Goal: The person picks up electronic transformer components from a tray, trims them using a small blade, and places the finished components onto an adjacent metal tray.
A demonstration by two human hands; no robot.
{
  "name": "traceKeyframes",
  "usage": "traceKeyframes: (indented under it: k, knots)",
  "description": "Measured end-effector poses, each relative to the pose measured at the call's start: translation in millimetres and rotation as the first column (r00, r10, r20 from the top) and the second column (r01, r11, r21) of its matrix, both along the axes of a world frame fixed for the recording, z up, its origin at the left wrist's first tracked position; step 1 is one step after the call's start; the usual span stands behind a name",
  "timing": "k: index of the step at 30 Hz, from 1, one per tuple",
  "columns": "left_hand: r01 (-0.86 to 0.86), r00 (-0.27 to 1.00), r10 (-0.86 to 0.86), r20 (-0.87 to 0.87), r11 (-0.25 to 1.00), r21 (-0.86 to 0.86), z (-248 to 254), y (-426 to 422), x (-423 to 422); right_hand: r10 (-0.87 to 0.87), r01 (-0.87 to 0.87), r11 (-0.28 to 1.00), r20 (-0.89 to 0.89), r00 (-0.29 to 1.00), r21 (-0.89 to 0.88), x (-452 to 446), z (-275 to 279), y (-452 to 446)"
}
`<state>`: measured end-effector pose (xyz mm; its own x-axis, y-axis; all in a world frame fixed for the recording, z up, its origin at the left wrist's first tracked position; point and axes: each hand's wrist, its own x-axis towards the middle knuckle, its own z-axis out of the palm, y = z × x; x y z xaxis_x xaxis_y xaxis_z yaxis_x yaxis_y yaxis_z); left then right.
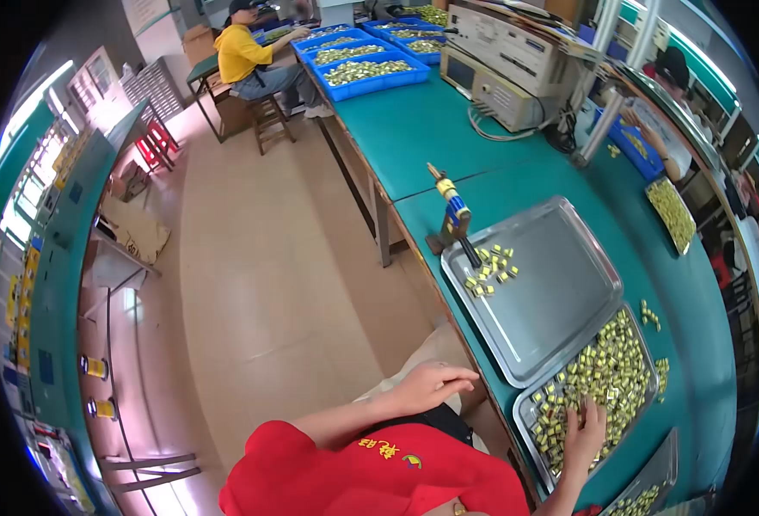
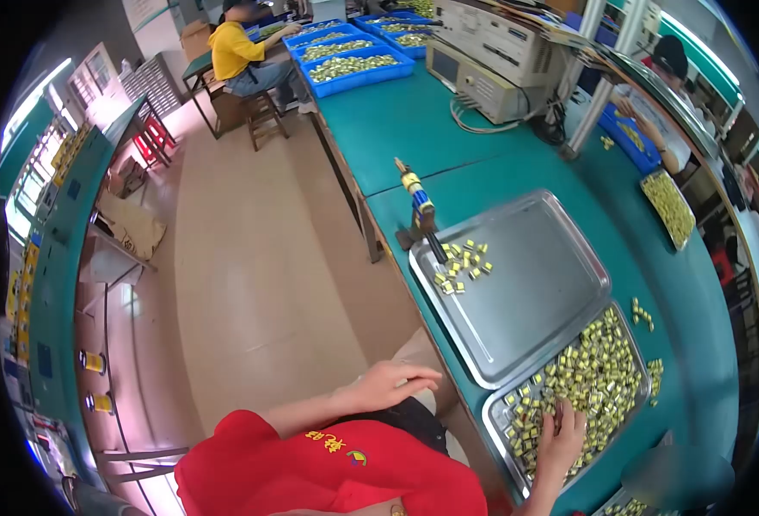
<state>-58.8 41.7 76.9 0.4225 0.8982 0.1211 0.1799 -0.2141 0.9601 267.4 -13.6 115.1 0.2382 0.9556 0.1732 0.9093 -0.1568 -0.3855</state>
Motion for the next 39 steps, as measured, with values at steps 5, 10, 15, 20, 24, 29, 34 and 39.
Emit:
traceKeyframes:
  k: [5,10,15,20,24,29,34,39]
  knots:
    - [-0.351,0.936,0.342,0.086,0.874,0.335,44,31,-58,-0.038,0.039,0.999,-0.129,0.991,0.004,-2,-3,10]
    - [-0.541,0.783,0.561,0.269,0.399,0.740,160,38,-118,-0.105,0.099,0.994,-0.127,0.986,-0.048,2,-4,15]
    - [-0.625,0.745,0.186,0.641,-0.143,0.768,223,25,-138,-0.077,0.077,0.997,-0.042,0.996,-0.006,-2,-1,21]
    - [-0.644,0.754,-0.061,0.654,-0.260,0.719,255,24,-139,-0.081,0.086,0.988,-0.045,0.996,0.126,-8,-6,25]
    - [-0.655,0.750,-0.135,0.647,-0.291,0.698,265,24,-140,-0.004,-0.007,0.988,0.071,0.997,0.152,0,-11,25]
    - [-0.659,0.749,-0.209,0.629,-0.334,0.674,276,18,-144,-0.018,0.010,0.996,0.085,0.996,0.093,-6,-8,26]
    - [-0.666,0.743,-0.256,0.619,-0.376,0.644,283,4,-155,-0.023,0.020,0.999,0.084,0.996,0.039,-7,-7,25]
    - [-0.648,0.757,-0.254,0.602,-0.410,0.642,290,-8,-157,0.003,-0.015,0.987,0.071,0.998,0.163,-14,-9,28]
